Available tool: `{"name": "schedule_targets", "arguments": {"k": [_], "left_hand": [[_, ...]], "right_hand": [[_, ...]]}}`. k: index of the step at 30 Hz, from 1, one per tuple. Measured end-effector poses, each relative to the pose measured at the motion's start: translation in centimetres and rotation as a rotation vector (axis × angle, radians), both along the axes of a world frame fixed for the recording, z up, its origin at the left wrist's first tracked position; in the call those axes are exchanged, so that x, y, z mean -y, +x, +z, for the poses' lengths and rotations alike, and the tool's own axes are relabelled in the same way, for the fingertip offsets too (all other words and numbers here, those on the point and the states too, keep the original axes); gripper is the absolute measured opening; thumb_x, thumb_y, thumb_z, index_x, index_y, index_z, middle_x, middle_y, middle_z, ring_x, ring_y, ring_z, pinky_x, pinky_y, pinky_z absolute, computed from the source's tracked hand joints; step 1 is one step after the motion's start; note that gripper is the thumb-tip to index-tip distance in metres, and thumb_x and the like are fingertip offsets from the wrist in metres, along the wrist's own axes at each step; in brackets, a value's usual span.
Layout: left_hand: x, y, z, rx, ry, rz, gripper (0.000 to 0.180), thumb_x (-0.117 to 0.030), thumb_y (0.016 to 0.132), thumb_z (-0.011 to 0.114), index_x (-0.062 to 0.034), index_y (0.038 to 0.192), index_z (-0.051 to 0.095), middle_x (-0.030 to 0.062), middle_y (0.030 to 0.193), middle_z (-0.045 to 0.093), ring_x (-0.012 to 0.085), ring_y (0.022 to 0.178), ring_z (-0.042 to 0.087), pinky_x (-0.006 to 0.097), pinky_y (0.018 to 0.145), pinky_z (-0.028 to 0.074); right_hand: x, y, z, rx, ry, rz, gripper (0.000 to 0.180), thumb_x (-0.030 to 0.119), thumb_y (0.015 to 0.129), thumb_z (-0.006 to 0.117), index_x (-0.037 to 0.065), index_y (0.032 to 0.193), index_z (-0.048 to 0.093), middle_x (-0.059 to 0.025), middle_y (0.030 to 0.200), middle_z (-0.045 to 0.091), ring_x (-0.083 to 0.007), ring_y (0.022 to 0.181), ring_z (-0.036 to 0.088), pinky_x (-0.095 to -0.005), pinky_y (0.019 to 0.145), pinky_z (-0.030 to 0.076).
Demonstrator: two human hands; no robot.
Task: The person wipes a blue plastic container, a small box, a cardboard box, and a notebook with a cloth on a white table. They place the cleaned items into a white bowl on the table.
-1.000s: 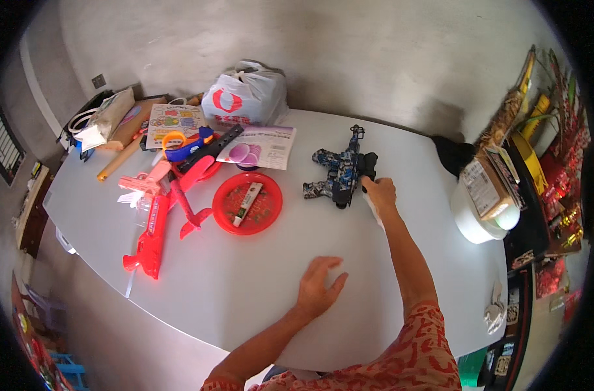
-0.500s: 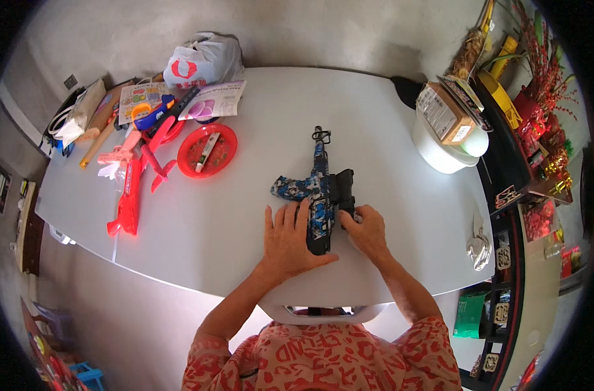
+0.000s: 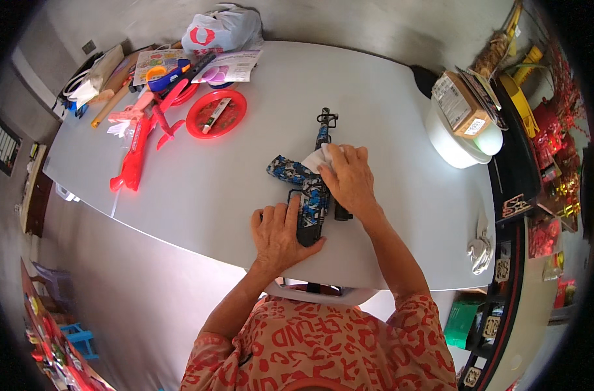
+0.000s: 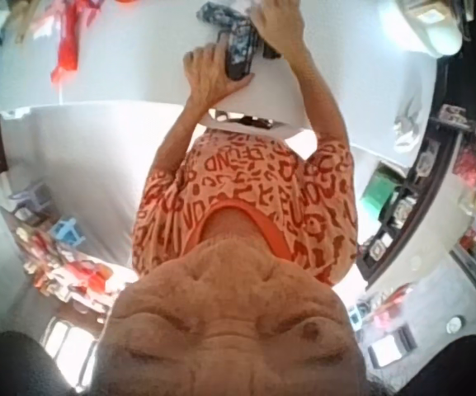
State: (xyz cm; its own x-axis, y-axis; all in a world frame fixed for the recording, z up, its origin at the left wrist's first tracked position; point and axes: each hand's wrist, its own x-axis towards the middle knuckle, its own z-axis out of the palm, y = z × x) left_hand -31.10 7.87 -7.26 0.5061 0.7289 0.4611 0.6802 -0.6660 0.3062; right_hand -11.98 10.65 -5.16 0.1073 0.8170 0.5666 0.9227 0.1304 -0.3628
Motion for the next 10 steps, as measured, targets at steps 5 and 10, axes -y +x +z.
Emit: {"name": "schedule_targets", "arguments": {"k": [5,10], "left_hand": [[-0.2,0.0,-0.7,0.017,0.027,0.001,0.085,-0.052,0.053,0.08,-0.0031,0.118,0.055,0.0079,0.091,0.052,0.0244,0.083,0.049,0.043,0.079,0.033],[-0.4,-0.3,-1.8,0.035,0.016,-0.016,0.083,-0.05,0.053,0.08,-0.0064,0.119,0.056,0.0068,0.091,0.053,0.023,0.084,0.048,0.043,0.079,0.032]], "right_hand": [[2.1,-1.5,-0.4,0.061,-0.003,0.179,0.03,0.008,0.079,0.061,0.004,0.108,0.06,-0.0096,0.104,0.055,-0.0288,0.091,0.052,-0.0386,0.073,0.048],[4.8,-3.3,-1.4,0.065,-0.073,0.411,0.045,0.004,0.072,0.066,0.007,0.117,0.06,-0.0121,0.111,0.054,-0.0331,0.1,0.053,-0.0425,0.085,0.049]]}}
